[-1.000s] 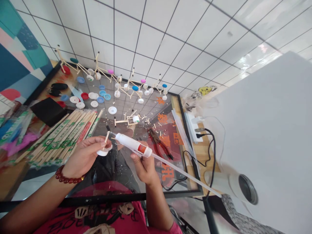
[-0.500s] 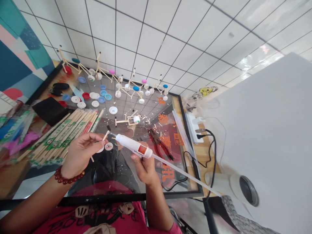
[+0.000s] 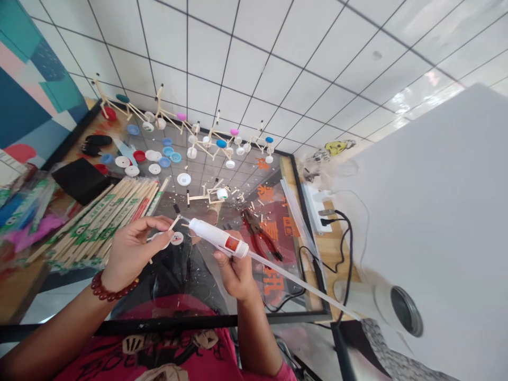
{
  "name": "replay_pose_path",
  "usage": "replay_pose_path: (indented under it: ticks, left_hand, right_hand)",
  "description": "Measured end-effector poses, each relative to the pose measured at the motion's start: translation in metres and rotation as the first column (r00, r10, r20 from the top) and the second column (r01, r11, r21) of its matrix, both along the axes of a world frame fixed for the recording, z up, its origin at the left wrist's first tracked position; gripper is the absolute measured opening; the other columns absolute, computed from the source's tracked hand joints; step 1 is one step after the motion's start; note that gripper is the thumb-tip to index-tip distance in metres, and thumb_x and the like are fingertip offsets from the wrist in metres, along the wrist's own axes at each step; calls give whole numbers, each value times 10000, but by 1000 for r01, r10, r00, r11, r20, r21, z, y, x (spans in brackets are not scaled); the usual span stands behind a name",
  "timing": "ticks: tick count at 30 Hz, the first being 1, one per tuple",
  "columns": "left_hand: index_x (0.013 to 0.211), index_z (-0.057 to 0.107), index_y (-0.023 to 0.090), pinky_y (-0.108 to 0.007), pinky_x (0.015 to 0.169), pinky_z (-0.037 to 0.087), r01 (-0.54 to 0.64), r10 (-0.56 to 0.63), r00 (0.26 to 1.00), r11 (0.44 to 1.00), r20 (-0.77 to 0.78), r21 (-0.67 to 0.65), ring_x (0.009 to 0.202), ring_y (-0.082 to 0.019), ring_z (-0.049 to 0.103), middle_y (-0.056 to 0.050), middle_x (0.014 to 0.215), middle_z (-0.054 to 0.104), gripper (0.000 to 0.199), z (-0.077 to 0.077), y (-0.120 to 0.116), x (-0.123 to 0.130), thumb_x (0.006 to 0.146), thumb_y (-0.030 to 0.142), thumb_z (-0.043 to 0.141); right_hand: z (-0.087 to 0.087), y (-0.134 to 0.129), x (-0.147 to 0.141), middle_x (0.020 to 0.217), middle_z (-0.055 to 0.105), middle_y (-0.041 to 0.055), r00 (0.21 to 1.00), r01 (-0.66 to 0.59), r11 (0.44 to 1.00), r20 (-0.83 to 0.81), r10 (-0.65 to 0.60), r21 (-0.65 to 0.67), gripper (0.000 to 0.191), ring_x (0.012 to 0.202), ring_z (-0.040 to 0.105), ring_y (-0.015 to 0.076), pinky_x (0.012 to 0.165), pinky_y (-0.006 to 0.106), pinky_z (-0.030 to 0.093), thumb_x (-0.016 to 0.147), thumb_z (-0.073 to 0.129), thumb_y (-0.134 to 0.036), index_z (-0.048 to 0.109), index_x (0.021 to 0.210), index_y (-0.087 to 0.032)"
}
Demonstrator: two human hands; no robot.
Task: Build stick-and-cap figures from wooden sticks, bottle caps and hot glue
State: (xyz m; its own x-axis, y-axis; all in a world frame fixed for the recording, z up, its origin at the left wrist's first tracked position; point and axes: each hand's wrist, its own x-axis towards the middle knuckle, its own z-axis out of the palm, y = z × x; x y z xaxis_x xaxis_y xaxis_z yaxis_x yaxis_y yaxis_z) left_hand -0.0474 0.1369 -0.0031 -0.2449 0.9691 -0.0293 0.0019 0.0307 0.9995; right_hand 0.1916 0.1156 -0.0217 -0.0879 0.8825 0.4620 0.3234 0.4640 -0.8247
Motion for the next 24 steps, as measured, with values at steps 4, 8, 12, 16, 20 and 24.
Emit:
replay_pose_path:
  ticks: [4, 8, 12, 16, 20, 24]
  left_hand:
    - [717, 768, 249, -338, 871, 617, 8, -8, 1000, 1000, -4, -4, 896, -227, 781, -49, 904, 841, 107, 4, 1, 2, 684, 278, 866]
    - [716, 768, 253, -346, 877, 615, 6, -5, 1000, 1000, 10, -20, 892, -232, 779, -51, 903, 839, 111, 5, 1, 1, 687, 290, 868]
    - [718, 772, 253, -335, 905, 606, 1, -1, 1000, 999, 12, -37, 907, -226, 776, -49, 906, 836, 112, 2, 0, 0, 682, 300, 866]
    - [725, 770, 251, -343, 909, 613, -1, 1, 1000, 999, 14, -40, 915, -234, 779, -54, 915, 836, 121, 1, 0, 0, 681, 306, 869]
    - [723, 764, 250, -367, 912, 625, 7, -7, 1000, 999, 5, -34, 922, -249, 780, -58, 914, 837, 118, 3, 0, 1, 684, 295, 866]
    - [721, 762, 249, -370, 891, 637, 9, -9, 1000, 1000, 8, -28, 911, -252, 781, -58, 907, 836, 117, 4, 0, 1, 687, 284, 868]
  right_hand:
    - [0, 1, 0, 1057, 744, 61, 1000, -11, 1000, -1, 11, 22, 230, 912, 739, 227, 834, 364, 647, 1082, 622, -362, 698, 1284, -282]
    - [-2, 1, 1, 1101, 744, 63, 1000, -17, 1000, -21, 18, 24, 233, 961, 744, 232, 877, 368, 639, 1075, 633, -332, 697, 1294, -286]
    - [1, 1, 1, 1092, 743, 58, 1000, -21, 1000, -9, 21, 13, 240, 943, 733, 224, 859, 354, 625, 1076, 632, -323, 696, 1305, -288]
    - [4, 1, 0, 1025, 712, 34, 998, -56, 998, -14, 56, 3, 199, 870, 698, 198, 802, 322, 609, 1087, 613, -348, 701, 1257, -294]
    - [1, 0, 0, 1061, 706, 45, 999, -31, 1000, -35, 31, 6, 197, 925, 699, 216, 853, 357, 619, 1084, 620, -372, 699, 1242, -286]
    - [-9, 0, 2, 990, 686, 27, 990, -51, 998, -135, 45, -44, 139, 852, 658, 203, 805, 348, 586, 1067, 650, -349, 715, 1176, -293]
